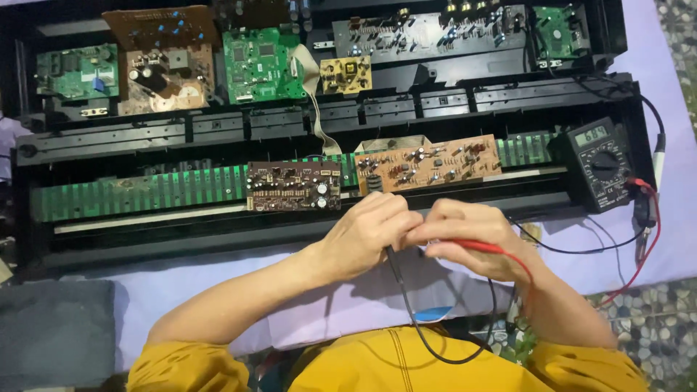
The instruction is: The person uses a multimeter to test various points on a small circuit board. They hold the board with one hand and touch the multimeter probes to different components while observing the readings on the device's display.
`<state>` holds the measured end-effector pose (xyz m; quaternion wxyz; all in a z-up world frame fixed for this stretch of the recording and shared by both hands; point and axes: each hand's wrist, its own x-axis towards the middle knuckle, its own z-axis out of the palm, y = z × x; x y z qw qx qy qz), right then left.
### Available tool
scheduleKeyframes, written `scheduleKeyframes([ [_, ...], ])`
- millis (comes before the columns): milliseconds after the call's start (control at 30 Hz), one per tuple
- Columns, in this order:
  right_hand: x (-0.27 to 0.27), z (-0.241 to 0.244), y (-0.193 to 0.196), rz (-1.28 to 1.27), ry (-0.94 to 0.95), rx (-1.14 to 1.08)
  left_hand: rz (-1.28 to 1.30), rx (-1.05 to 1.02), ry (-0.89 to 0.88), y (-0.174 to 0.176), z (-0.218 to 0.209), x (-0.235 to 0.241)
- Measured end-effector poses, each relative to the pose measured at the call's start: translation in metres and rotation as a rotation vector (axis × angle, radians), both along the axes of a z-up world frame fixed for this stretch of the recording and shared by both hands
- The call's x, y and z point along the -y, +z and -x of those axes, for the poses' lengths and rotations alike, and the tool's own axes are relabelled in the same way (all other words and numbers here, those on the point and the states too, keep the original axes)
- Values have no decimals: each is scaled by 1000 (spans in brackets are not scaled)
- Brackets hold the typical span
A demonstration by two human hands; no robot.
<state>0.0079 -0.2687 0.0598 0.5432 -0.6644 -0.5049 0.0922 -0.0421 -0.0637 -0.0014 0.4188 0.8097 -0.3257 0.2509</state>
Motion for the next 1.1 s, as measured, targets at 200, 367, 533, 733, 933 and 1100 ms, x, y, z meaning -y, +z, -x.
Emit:
scheduleKeyframes([
  [200, 35, -37, -24, -49, -439, 80, 4, -185, -17, 31, -1, -26],
  [367, 52, -58, -67, -160, -631, -134, -250, -47, 281, 13, -9, -56],
  [533, 43, -63, -71, -110, -607, 165, -246, -59, 338, 17, -13, -73],
  [733, 31, -56, -61, -105, -535, 304, 15, -184, 307, 6, -17, -72],
  [933, 23, -50, -55, -52, -545, 366, 131, -321, 39, 31, -15, -60],
  [1100, 18, -46, -55, 23, -529, 425, -22, -80, 103, 29, -18, -57],
])
